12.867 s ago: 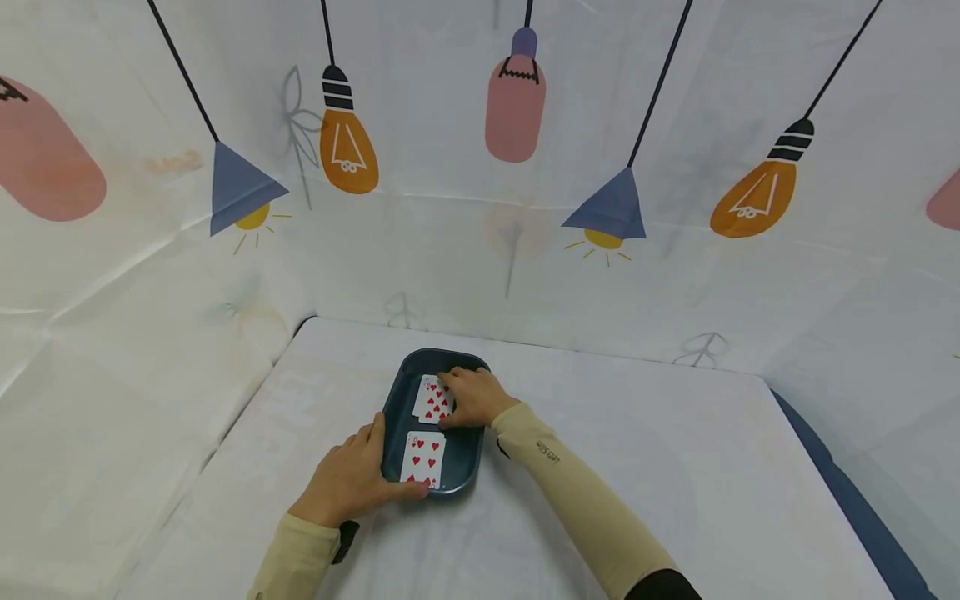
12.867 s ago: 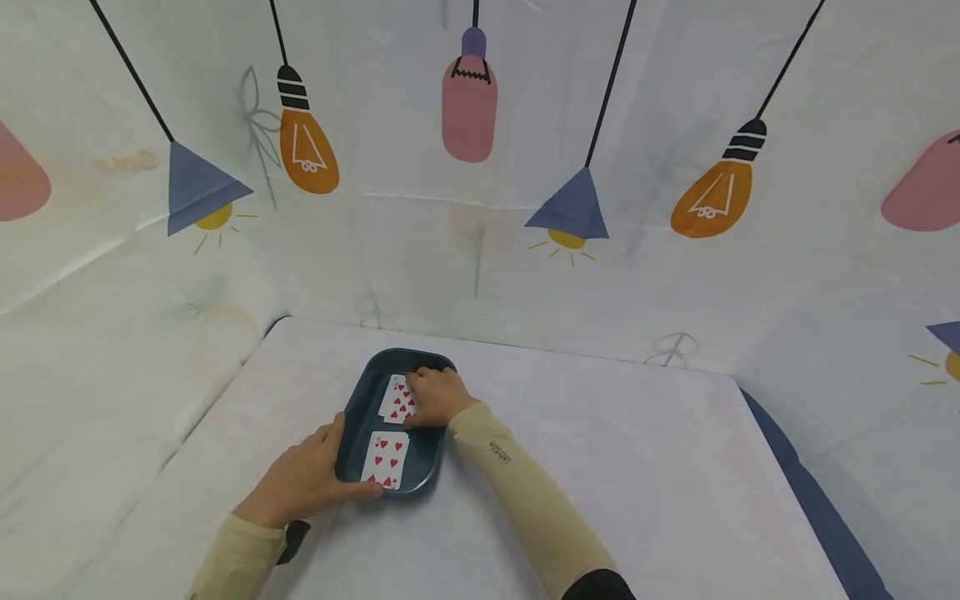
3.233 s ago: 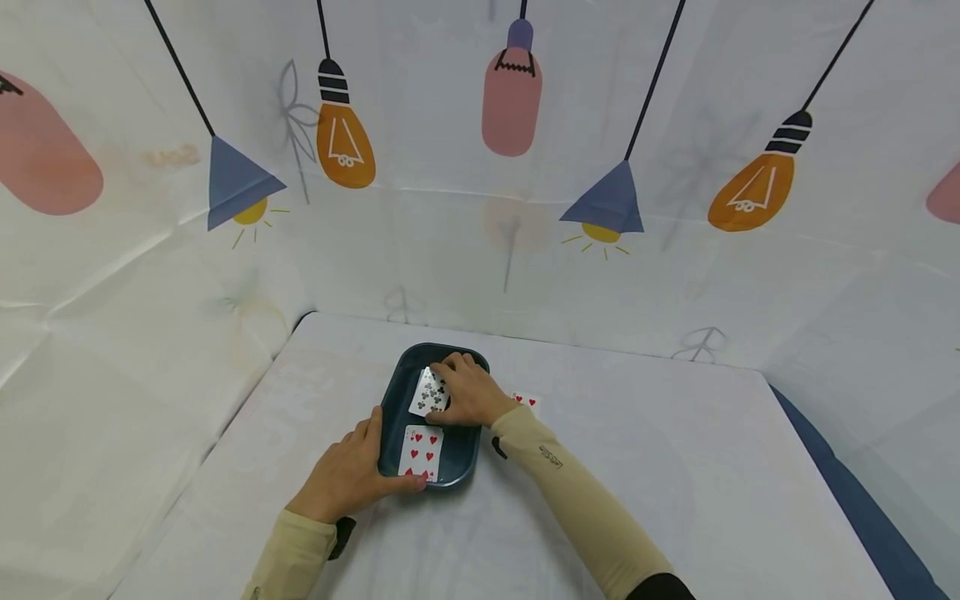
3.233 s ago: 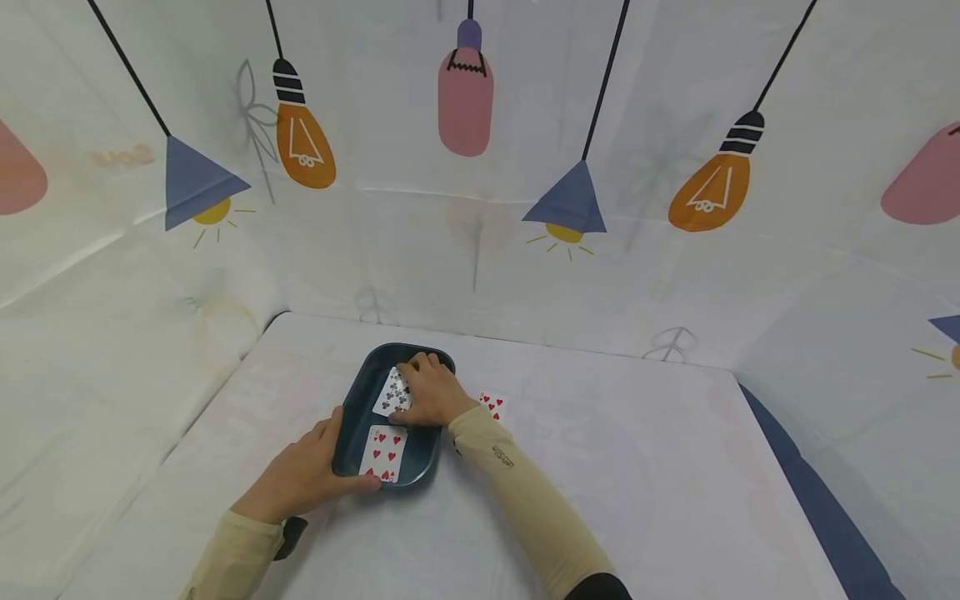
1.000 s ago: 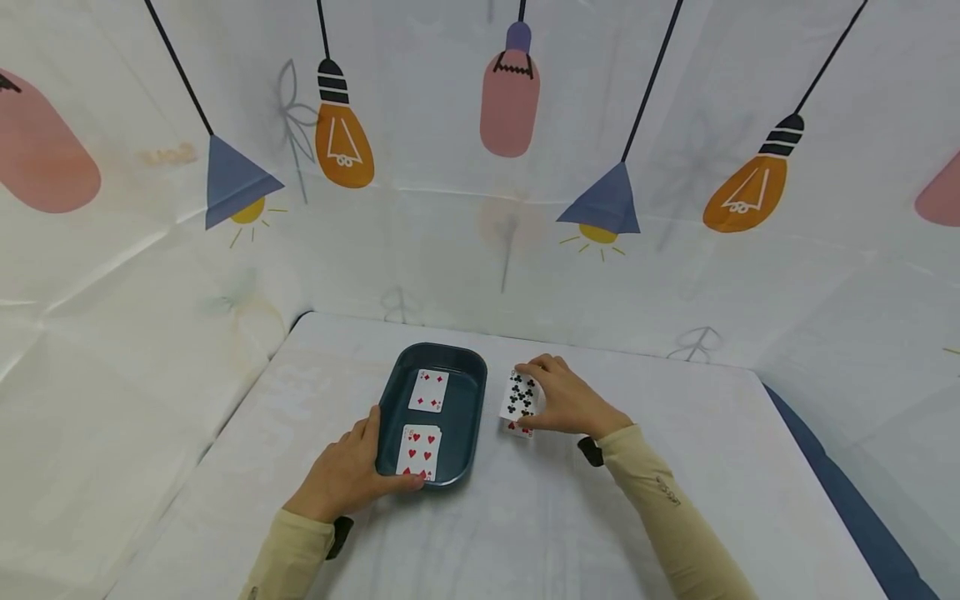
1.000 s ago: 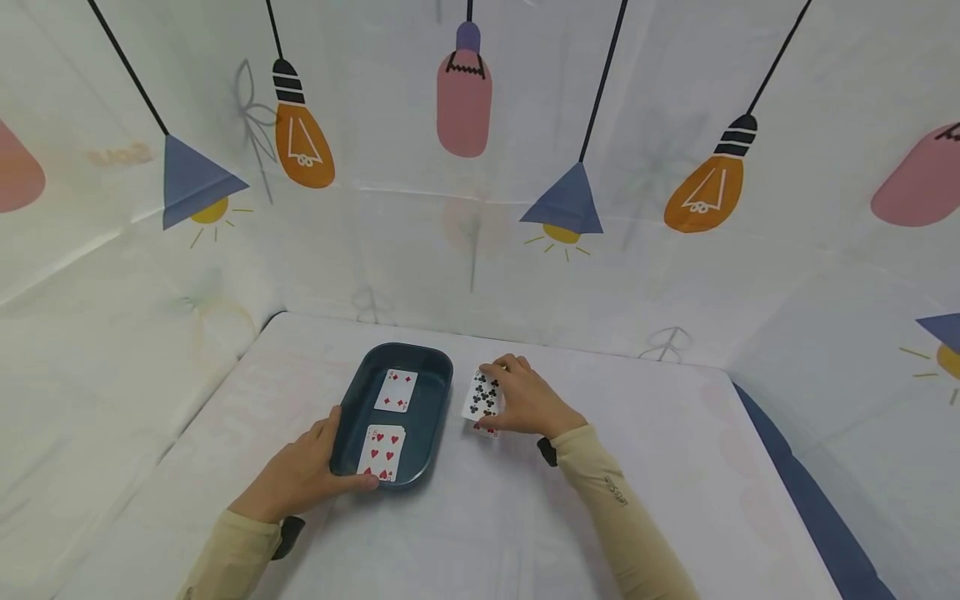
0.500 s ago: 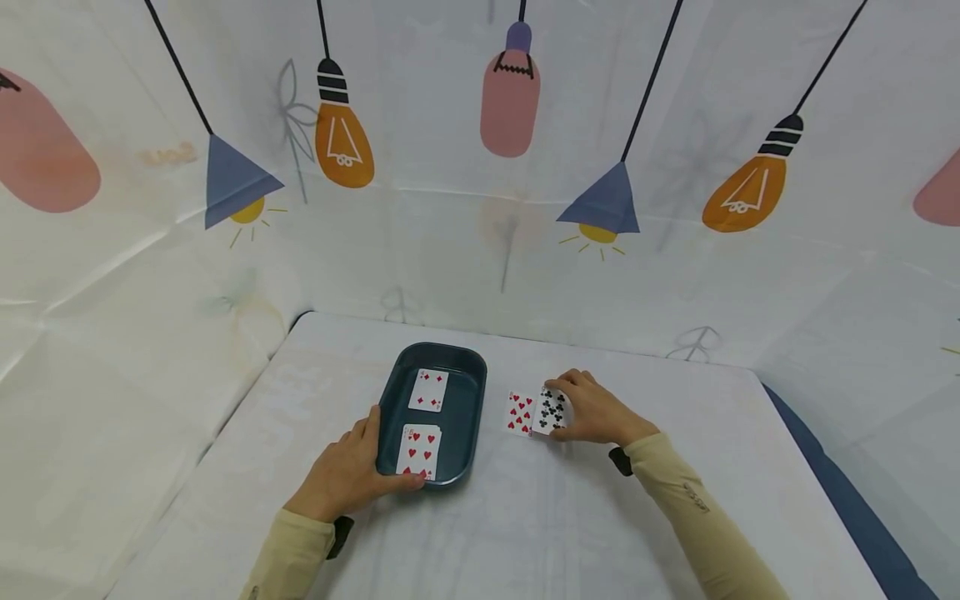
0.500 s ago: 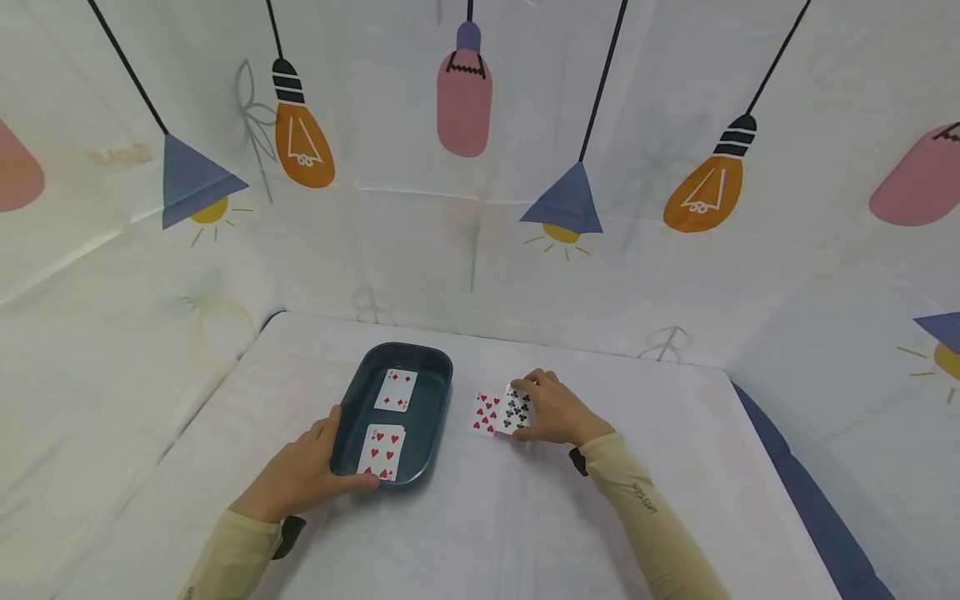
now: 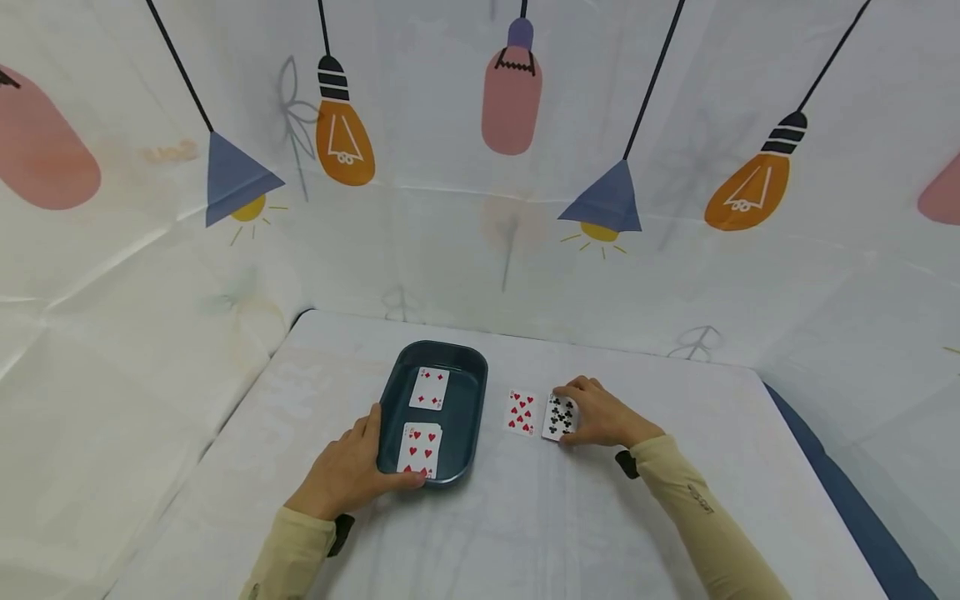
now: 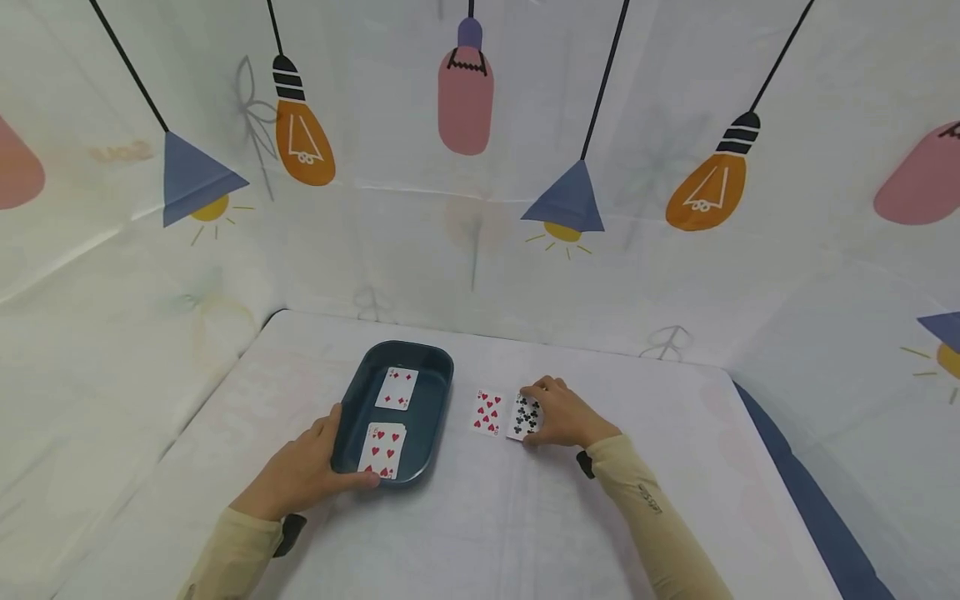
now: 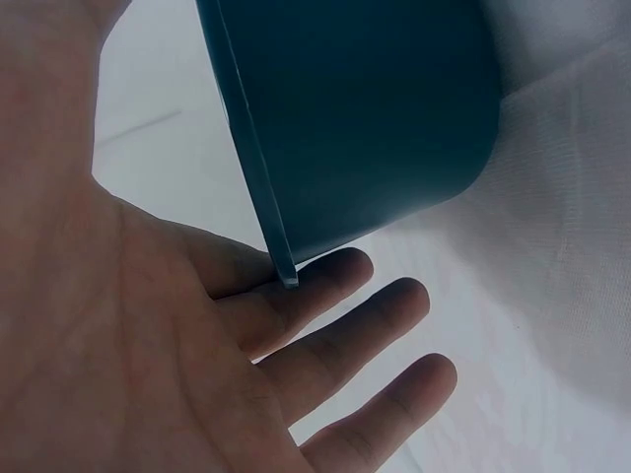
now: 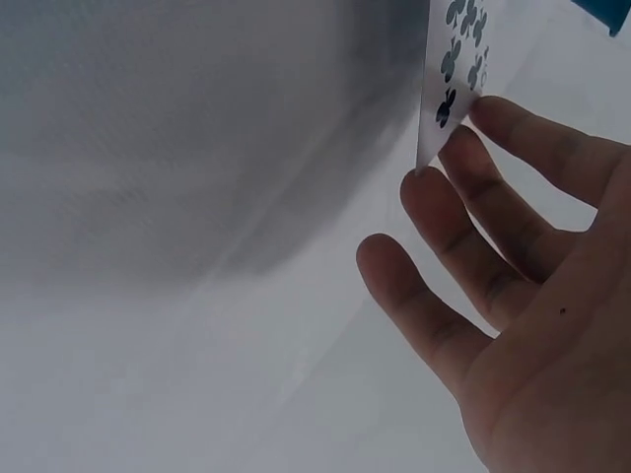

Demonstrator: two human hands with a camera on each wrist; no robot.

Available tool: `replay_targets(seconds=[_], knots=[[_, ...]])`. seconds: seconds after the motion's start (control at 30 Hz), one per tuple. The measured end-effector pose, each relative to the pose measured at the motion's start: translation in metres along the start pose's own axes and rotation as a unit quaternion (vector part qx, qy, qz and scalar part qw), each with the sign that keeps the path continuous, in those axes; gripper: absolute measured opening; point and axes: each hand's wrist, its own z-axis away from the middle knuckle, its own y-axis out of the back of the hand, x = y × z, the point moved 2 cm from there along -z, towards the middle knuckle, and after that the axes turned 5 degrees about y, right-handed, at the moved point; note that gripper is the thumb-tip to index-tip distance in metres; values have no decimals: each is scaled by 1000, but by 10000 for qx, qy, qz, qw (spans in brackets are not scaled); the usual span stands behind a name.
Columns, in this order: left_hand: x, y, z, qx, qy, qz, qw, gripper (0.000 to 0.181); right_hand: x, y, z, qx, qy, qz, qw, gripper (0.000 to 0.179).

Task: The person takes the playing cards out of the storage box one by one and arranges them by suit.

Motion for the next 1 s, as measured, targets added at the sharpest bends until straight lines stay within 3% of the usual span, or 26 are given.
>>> replay_targets(seconds=[0.17, 0.67, 1.0], knots=[[1, 1, -1, -8, 13, 36, 10000, 138, 4, -4, -1, -206, -22, -124, 9997, 79], [-1, -1, -1, -19, 56, -13, 10000, 140, 10, -6, 0, -219, 73, -318, 9992, 82], [-1, -1, -1, 7, 54, -4, 10000, 139, 2, -1, -13, 126, -272, -512, 9982, 79]])
